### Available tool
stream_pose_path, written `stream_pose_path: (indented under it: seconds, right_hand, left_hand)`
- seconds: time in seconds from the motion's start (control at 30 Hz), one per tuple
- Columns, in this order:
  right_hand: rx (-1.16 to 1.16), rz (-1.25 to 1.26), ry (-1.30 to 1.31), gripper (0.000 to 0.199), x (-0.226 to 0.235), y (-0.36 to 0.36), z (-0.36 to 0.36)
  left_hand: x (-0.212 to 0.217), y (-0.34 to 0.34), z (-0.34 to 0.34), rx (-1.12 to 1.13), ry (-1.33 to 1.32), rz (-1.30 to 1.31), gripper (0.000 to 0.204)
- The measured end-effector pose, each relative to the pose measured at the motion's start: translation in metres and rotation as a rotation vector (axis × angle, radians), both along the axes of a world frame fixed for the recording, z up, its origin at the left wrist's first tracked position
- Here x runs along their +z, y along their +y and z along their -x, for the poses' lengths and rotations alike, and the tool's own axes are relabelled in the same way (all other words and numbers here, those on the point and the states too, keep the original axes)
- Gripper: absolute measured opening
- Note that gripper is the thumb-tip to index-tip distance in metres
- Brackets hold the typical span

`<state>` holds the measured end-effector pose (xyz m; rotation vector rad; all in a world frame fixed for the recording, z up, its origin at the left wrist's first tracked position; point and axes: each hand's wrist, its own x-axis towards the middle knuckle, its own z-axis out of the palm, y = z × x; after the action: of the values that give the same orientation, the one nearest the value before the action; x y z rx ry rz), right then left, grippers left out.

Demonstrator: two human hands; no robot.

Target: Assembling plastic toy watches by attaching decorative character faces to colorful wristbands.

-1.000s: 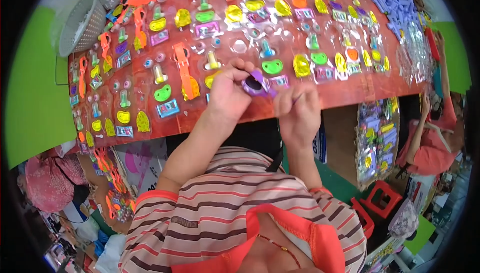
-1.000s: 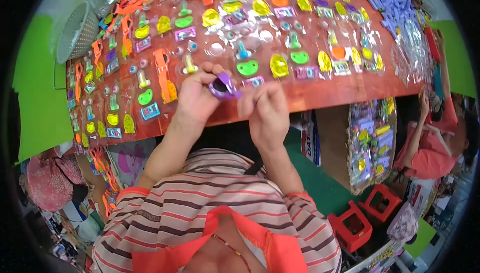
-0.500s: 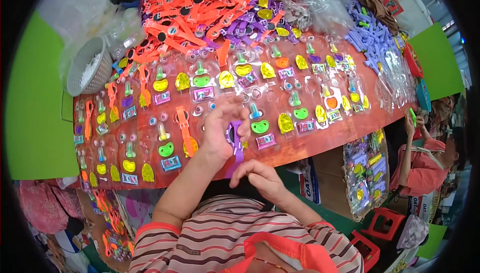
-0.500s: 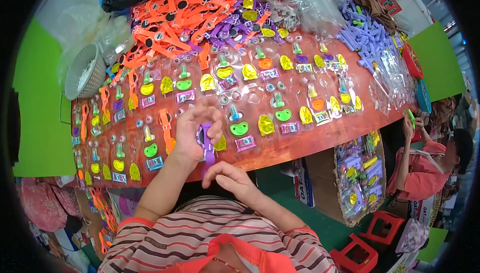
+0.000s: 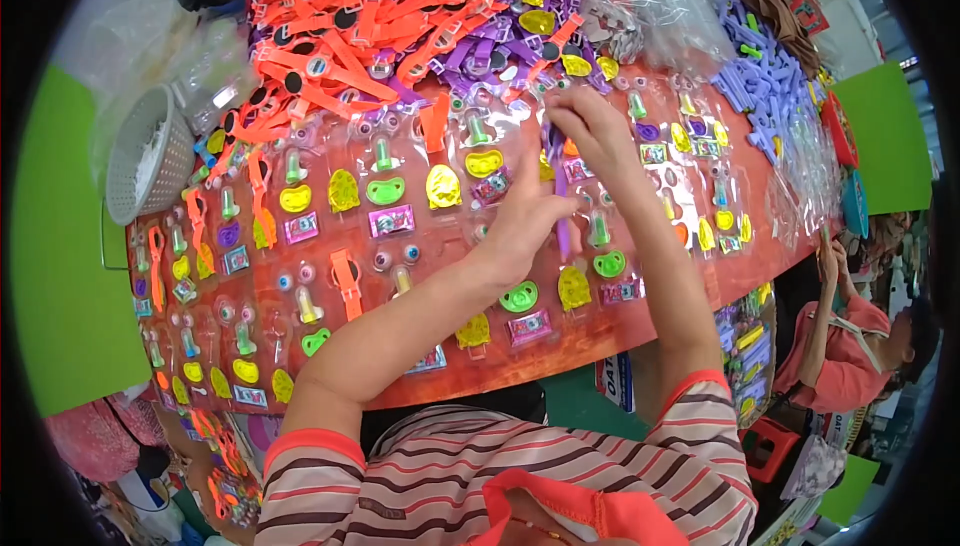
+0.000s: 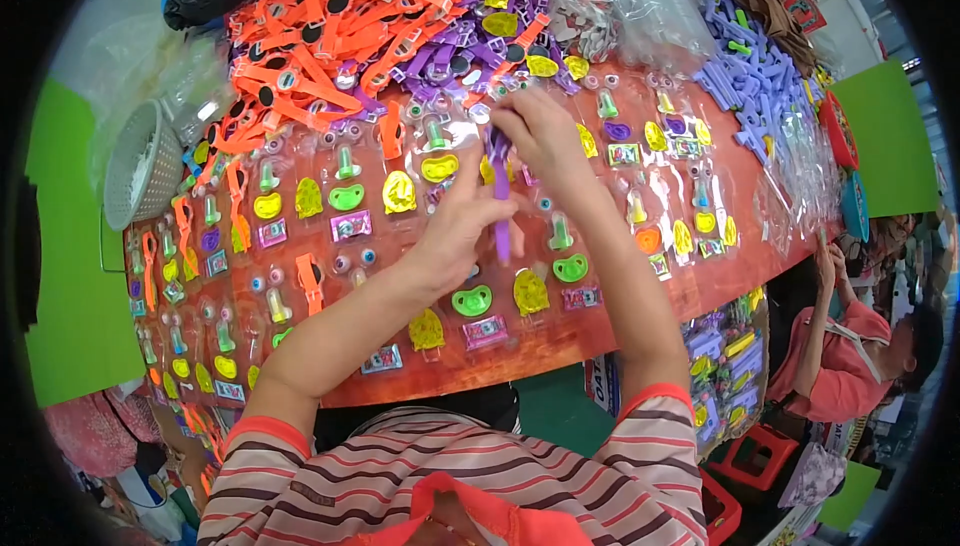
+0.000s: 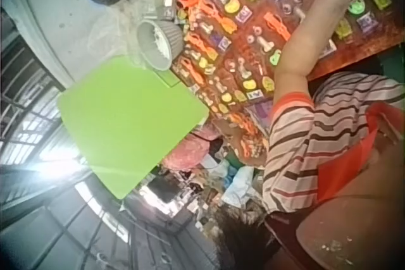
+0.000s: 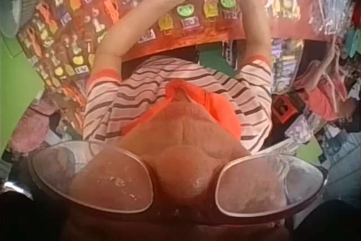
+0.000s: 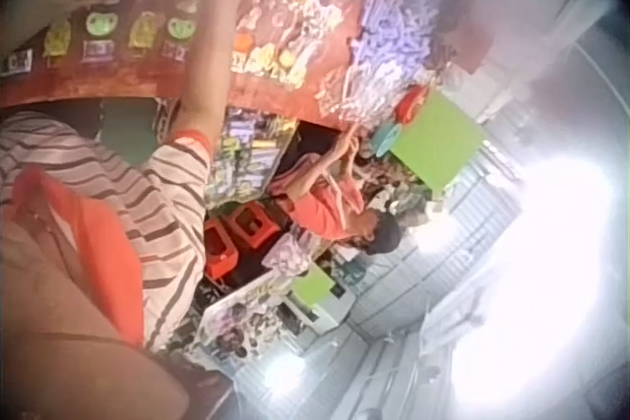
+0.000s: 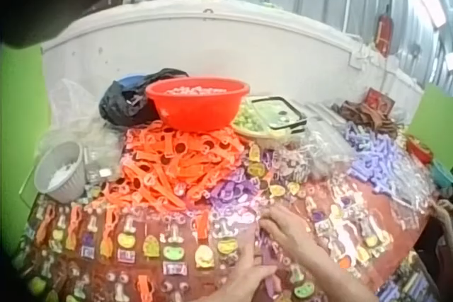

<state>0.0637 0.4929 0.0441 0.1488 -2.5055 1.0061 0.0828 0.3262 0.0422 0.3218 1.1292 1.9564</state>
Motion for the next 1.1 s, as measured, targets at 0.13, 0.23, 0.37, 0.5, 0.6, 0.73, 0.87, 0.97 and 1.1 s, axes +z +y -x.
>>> stream_pose_path:
  seconds: [0.13, 0.23, 0.37, 0.5, 0.6, 0.73, 0.87, 0.97, 1.1]
  right_hand:
    - [0.039, -0.154, -0.105, 0.019, -0.021, 0.025, 0.061]
    - [0.078, -0.233, -0.189, 0.019, -0.043, 0.033, 0.087]
    - [0.138, -0.34, -0.199, 0.019, -0.053, 0.025, 0.096]
    - [-0.011, -0.175, -0.128, 0.017, -0.052, 0.016, 0.095]
    - [0.032, -0.295, -0.13, 0.019, -0.053, 0.014, 0.088]
    - [0.105, -0.506, -0.145, 0.01, -0.062, 0.03, 0.09]
    - [0.069, -0.699, -0.032, 0.018, -0.049, 0.01, 0.083]
    - [-0.103, -0.337, -0.272, 0.026, -0.029, 0.019, 0.092]
    - [-0.445, -0.544, -0.274, 0.034, -0.032, 0.044, 0.127]
  left_hand:
    - [-0.031, 0.014, 0.029, 0.214, 0.684, 0.412, 0.069]
    - [-0.027, 0.014, 0.037, 0.092, 0.983, 0.599, 0.048]
    - [-0.013, 0.015, 0.044, -0.048, 1.355, 0.817, 0.04]
    - [-0.023, 0.021, 0.053, 0.13, 1.702, 0.818, 0.042]
    - [-0.052, 0.021, 0.055, 0.103, 1.721, 0.746, 0.045]
    - [-0.061, 0.016, 0.053, 0.047, 1.726, 0.731, 0.052]
    - [-0.06, 0.011, 0.056, 0.049, 1.748, 0.742, 0.055]
    - [-0.061, 0.011, 0.054, 0.023, 1.742, 0.776, 0.056]
    - [-0.06, 0.013, 0.053, 0.021, 1.76, 0.778, 0.055]
